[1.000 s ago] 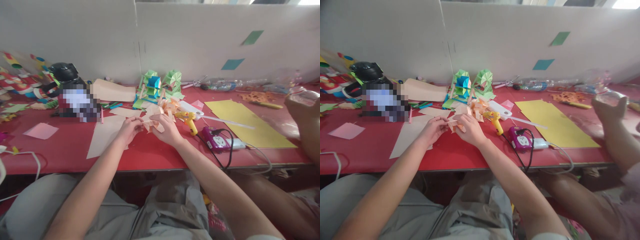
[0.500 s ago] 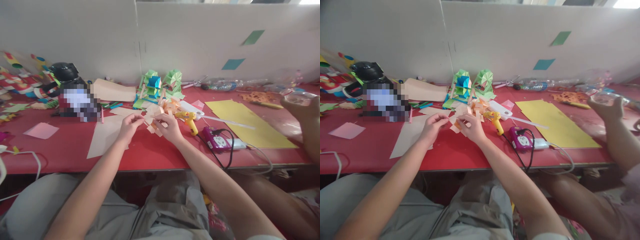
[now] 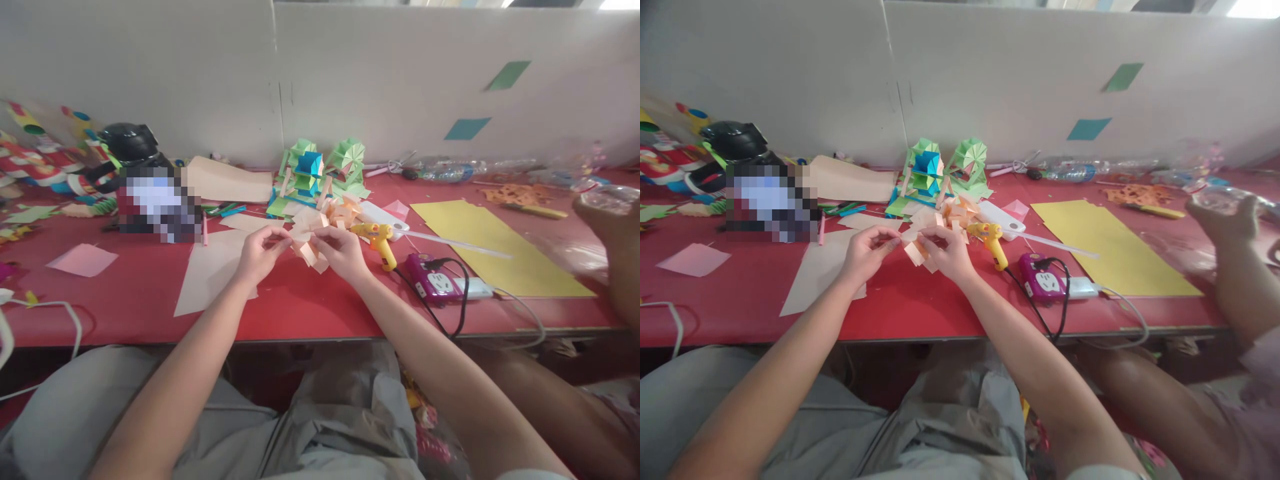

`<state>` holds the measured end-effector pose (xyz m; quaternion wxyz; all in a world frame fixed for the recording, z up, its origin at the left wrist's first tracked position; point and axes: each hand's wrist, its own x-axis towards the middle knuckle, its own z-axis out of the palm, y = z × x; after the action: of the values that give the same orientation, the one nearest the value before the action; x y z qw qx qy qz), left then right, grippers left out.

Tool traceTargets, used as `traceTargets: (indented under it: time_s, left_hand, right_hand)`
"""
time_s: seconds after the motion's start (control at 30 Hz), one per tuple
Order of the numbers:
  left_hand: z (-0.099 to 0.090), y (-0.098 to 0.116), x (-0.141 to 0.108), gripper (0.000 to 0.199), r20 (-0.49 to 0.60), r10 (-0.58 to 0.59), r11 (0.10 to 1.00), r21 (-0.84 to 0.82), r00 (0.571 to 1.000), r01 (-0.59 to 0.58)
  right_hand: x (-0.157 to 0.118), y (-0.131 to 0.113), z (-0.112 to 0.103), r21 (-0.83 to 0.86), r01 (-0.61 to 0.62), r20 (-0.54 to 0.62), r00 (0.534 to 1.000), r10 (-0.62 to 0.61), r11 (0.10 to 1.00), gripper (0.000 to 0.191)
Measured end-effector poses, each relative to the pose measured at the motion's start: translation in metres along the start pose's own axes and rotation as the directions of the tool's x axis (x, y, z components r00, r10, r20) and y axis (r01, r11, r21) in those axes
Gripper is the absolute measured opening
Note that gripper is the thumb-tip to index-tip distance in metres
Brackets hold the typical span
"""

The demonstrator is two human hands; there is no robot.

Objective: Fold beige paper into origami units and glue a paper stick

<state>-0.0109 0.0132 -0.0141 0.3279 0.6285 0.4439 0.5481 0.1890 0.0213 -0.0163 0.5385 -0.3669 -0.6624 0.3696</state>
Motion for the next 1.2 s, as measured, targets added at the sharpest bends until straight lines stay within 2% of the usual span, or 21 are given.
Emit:
traceTargets:
  time_s: [0.23,0.47,0.7,0.97,1.2]
  left_hand:
    - [-0.0022,-0.0009,-0.0021,0.025,0.011,0.013,0.998,0.057,1.000,-0.014]
    - [-0.0001,0.0036,-0.0047,0.023,0.083,0.089,0.996,0.013,0.993,-0.090]
    - [-0.0007,0.0030,-0.0047,0.014,0.053,0.138,0.986,0.083,0.989,-0.142]
    - [-0.0005,-0.0033,-0.0037,0.015,0.066,0.040,0.998,0.053,0.997,-0.043]
    - [0.0030,-0.0017,-0.0060,0.018,0.036,0.045,0.998,0.043,0.998,-0.046]
  right_hand:
    - [0.0013,0.0027,-0.0006,0.000,-0.034,0.017,0.999,0.034,0.999,0.018]
    - [0.0024,0.0062,-0.0011,0.060,-0.088,0.021,0.996,0.087,0.994,0.021]
    - [0.0030,0.0059,-0.0014,0.039,-0.091,0.047,0.995,0.089,0.995,0.020]
    - [0.0028,0.0049,-0.0003,0.042,-0.072,0.090,0.994,0.068,0.997,0.022]
    - [0.0008,0.0051,0.0042,0.134,-0.047,0.022,0.999,0.044,0.990,0.023]
